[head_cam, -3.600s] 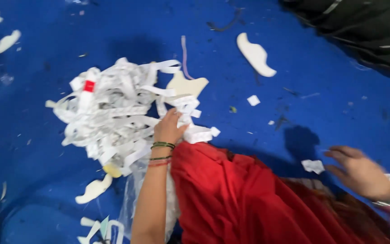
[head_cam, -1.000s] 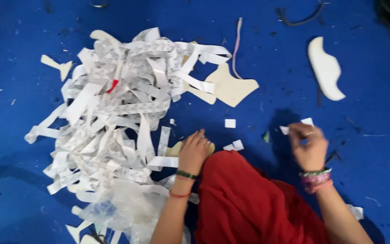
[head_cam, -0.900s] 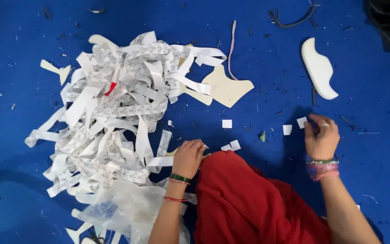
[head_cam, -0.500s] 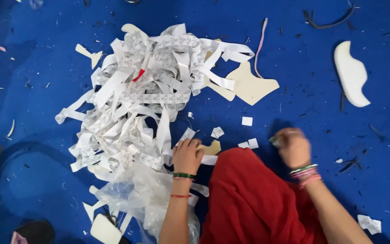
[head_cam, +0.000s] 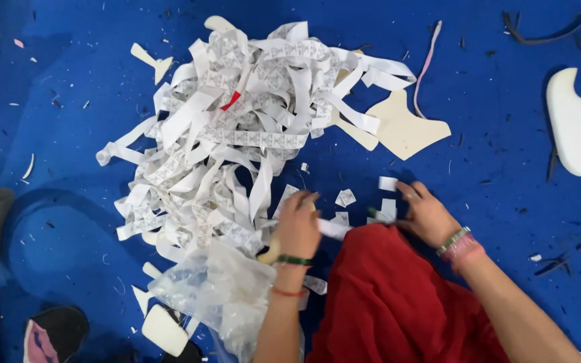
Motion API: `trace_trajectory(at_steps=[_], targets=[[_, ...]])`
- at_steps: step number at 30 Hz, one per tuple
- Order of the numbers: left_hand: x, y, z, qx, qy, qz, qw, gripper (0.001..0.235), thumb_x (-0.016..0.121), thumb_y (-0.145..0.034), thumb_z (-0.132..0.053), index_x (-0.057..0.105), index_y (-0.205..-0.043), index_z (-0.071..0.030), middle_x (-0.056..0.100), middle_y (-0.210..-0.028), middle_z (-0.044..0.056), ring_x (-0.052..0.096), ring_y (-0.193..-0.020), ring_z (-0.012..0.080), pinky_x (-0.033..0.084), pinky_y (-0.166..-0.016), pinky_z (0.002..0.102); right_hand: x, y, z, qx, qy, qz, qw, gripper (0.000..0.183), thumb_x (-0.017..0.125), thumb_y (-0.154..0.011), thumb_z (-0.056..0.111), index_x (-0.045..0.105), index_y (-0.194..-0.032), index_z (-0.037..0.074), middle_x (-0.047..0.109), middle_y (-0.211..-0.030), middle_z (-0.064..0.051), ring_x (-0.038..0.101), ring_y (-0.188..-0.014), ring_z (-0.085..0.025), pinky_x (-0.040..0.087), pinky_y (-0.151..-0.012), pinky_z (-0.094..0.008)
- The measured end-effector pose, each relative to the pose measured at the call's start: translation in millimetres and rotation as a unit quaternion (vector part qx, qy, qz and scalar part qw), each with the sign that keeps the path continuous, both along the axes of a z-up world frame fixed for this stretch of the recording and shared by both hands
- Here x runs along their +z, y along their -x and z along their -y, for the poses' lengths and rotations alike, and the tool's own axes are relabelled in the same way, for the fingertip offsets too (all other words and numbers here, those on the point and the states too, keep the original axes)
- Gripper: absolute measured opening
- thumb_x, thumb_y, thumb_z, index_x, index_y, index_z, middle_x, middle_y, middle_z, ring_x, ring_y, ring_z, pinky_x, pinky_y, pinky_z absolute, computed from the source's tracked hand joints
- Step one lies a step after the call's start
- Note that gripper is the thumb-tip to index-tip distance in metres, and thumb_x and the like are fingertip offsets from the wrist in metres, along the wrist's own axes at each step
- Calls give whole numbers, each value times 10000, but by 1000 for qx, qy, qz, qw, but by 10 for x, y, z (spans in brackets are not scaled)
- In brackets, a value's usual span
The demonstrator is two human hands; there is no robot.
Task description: The person sorts and organizes small white labels and fabric components for shoe manufacturing while sitting on the floor.
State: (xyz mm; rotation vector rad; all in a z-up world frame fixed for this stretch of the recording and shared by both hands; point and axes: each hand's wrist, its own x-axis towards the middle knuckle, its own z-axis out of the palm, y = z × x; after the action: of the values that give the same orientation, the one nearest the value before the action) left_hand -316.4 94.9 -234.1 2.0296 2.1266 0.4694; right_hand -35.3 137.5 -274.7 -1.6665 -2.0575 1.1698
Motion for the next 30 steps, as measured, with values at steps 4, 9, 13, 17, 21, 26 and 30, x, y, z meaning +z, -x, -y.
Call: trace_trajectory(at_steps=[4, 9, 13, 17, 21, 26, 30], targets=[[21, -448, -353, -63, -57, 167, 982, 387, 611, -845, 8, 694, -1213, -79, 666, -1223, 143, 622, -1150, 368, 503, -996, 436, -200, 449, -255, 42, -56, -85, 994, 705, 917, -655, 160, 601, -1279, 67, 646, -1036, -148, 697, -849, -283, 589, -786, -400], [-458, -276, -654, -113, -27, 230, 966, 311, 592, -875, 34, 742, -1110, -106, 706, -1145, 117, 641, -1099, 353, 520, -973, 422, -342, 400, -248, 59, -5, -227, 972, 576, 866, -729, 108, 638, -1256, 49, 721, -1044, -119, 738, -873, -223, 607, -776, -367], [-432, 84, -379, -151, 126, 167, 966, 307, 592, -828, 38, 810, -944, -145, 737, -1017, 103, 663, -1026, 317, 547, -944, 399, -376, 130, -213, -122, 172, -194, 958, 413, 685, -898, 55, 625, -1307, 53, 733, -1037, -113, 758, -921, -210, 664, -743, -368], [-54, 191, -29, -92, -52, 224, 969, 366, 536, -784, 53, 759, -1026, -107, 717, -1194, 125, 637, -1080, 332, 545, -891, 394, -679, 487, -134, -49, 145, -278, 948, 498, 518, -872, -19, 596, -1351, 95, 729, -1071, -55, 757, -919, -189, 634, -792, -324], [140, 227, 331, -132, -3, 179, 975, 254, 620, -853, -64, 738, -1078, -74, 716, -1118, 119, 637, -1101, 330, 465, -988, 444, -306, 556, -124, 12, 118, -331, 936, 284, 611, -1001, 94, 668, -1277, 63, 744, -1091, -87, 717, -940, -180, 600, -829, -338], [-164, 403, 896, -70, -19, 59, 996, 190, 643, -898, -100, 774, -1022, -161, 733, -1021, 45, 662, -1066, 277, 434, -1006, 446, 1657, 175, 643, 76, -51, -249, 964, 308, 655, -911, 81, 708, -1215, 97, 735, -1199, -66, 744, -975, -182, 618, -814, -341], [-121, 535, 1210, -27, 180, -38, 983, 154, 679, -862, -130, 776, -970, -183, 743, -1007, 60, 692, -1028, 273, 467, -964, 467, 2896, -659, 1655, 246, -215, -245, 913, 274, 686, -936, 139, 703, -1209, 152, 741, -1249, -26, 720, -1197, -244, 573, -980, -367]])
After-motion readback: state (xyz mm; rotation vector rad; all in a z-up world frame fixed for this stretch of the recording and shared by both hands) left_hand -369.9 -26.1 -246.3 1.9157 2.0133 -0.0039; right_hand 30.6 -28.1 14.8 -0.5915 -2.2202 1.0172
